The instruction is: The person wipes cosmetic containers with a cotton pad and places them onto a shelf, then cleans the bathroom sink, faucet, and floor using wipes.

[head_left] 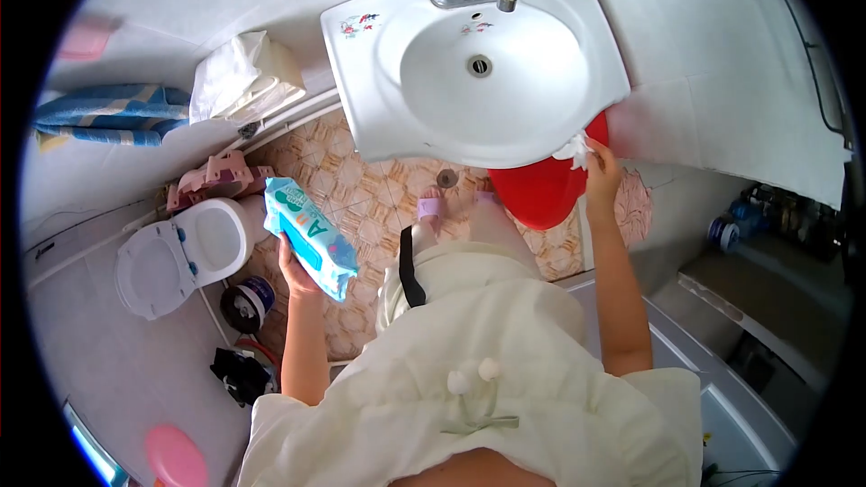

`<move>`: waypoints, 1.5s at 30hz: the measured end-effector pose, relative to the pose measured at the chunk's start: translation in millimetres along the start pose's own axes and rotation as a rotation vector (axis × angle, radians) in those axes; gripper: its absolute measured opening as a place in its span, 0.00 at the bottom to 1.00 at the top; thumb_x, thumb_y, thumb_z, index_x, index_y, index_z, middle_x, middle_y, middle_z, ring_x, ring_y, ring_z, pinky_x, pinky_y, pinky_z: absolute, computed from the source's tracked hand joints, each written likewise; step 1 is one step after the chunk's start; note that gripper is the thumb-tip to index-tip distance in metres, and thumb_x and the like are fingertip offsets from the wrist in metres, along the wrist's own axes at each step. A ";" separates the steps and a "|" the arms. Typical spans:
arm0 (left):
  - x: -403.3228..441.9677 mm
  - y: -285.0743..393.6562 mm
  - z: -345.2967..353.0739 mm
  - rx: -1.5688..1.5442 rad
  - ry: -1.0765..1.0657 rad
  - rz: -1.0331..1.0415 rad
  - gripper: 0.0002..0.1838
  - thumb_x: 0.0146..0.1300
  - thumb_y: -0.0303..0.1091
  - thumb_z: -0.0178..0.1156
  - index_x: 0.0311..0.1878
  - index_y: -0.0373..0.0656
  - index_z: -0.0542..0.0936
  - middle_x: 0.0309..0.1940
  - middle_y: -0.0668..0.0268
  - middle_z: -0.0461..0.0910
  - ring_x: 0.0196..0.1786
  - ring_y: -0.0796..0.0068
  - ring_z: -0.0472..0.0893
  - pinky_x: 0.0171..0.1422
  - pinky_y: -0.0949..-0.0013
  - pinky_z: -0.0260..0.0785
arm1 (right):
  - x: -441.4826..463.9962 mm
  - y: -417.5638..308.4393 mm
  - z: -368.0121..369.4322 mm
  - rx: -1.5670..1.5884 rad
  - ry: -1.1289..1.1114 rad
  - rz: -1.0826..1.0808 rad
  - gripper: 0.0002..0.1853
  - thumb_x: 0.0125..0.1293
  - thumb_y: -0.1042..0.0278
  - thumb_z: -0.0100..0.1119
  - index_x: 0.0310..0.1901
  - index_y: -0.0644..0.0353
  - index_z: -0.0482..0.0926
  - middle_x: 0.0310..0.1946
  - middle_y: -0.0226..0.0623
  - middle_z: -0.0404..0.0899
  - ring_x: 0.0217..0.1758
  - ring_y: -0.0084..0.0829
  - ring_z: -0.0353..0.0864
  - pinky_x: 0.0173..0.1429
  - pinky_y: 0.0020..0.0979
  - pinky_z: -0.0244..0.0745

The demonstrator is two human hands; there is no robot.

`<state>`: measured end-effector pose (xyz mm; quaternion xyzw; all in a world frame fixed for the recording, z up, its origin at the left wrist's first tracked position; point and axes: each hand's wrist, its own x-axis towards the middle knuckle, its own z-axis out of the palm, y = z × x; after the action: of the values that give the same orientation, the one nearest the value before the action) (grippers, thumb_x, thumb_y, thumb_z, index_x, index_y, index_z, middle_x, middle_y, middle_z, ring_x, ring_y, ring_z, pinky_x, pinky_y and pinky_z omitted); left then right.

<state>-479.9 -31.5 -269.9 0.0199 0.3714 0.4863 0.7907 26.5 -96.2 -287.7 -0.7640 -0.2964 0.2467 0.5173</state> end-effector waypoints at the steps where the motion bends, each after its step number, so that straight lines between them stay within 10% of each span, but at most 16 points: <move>1: -3.7 -5.0 -3.2 -0.050 0.004 -0.056 0.28 0.58 0.52 0.57 0.57 0.45 0.69 0.49 0.61 0.76 0.47 0.59 0.77 0.52 0.53 0.71 | 3.2 -3.8 10.7 -0.153 -0.029 -0.115 0.12 0.61 0.80 0.50 0.46 0.64 0.77 0.43 0.37 0.77 0.45 0.29 0.76 0.49 0.27 0.70; 10: -35.2 -57.7 34.5 -0.183 0.129 0.027 0.28 0.59 0.52 0.56 0.58 0.46 0.69 0.51 0.61 0.75 0.50 0.58 0.76 0.55 0.50 0.68 | -23.8 -23.2 165.1 -0.597 -0.587 -0.515 0.15 0.62 0.62 0.53 0.44 0.64 0.77 0.44 0.41 0.77 0.49 0.40 0.74 0.52 0.38 0.70; 20: -44.7 -119.3 62.0 -0.165 0.277 0.120 0.27 0.60 0.54 0.54 0.56 0.45 0.71 0.50 0.61 0.76 0.49 0.59 0.76 0.55 0.53 0.69 | 128.6 30.9 102.7 -0.926 -0.915 -0.377 0.13 0.61 0.72 0.47 0.46 0.61 0.77 0.49 0.38 0.77 0.50 0.41 0.75 0.53 0.38 0.73; 28: -68.7 -160.0 75.2 -0.157 0.403 0.198 0.25 0.61 0.52 0.53 0.56 0.47 0.72 0.49 0.63 0.77 0.48 0.62 0.77 0.53 0.55 0.71 | 143.5 69.2 191.1 -0.729 -0.952 -0.817 0.21 0.61 0.80 0.41 0.56 0.60 0.70 0.60 0.34 0.67 0.61 0.38 0.69 0.59 0.34 0.70; 39: -48.8 -127.8 79.9 -0.251 0.366 0.282 0.24 0.60 0.53 0.56 0.49 0.42 0.74 0.40 0.59 0.78 0.43 0.62 0.76 0.50 0.60 0.71 | 94.9 7.6 136.5 -0.988 -1.292 -0.368 0.14 0.61 0.73 0.46 0.47 0.62 0.76 0.51 0.41 0.74 0.51 0.39 0.74 0.53 0.35 0.72; 41: -39.0 -122.7 82.8 -0.272 0.336 0.291 0.24 0.59 0.52 0.56 0.49 0.42 0.74 0.40 0.58 0.78 0.43 0.62 0.76 0.51 0.60 0.70 | 77.5 15.7 145.1 -0.443 -1.151 -0.295 0.13 0.63 0.68 0.48 0.45 0.63 0.78 0.50 0.41 0.75 0.51 0.41 0.74 0.53 0.37 0.71; 45: -20.5 -117.2 89.9 -0.292 0.230 0.256 0.23 0.60 0.51 0.57 0.48 0.42 0.75 0.41 0.56 0.78 0.44 0.61 0.76 0.54 0.61 0.69 | 67.1 23.0 193.2 -0.379 -0.964 -0.498 0.13 0.63 0.67 0.49 0.44 0.62 0.79 0.50 0.40 0.75 0.52 0.41 0.73 0.53 0.38 0.71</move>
<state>-342.1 -79.6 -239.2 -0.1032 0.3793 0.6305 0.6693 -53.8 69.1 -380.2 -0.5517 -0.7089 0.3803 0.2202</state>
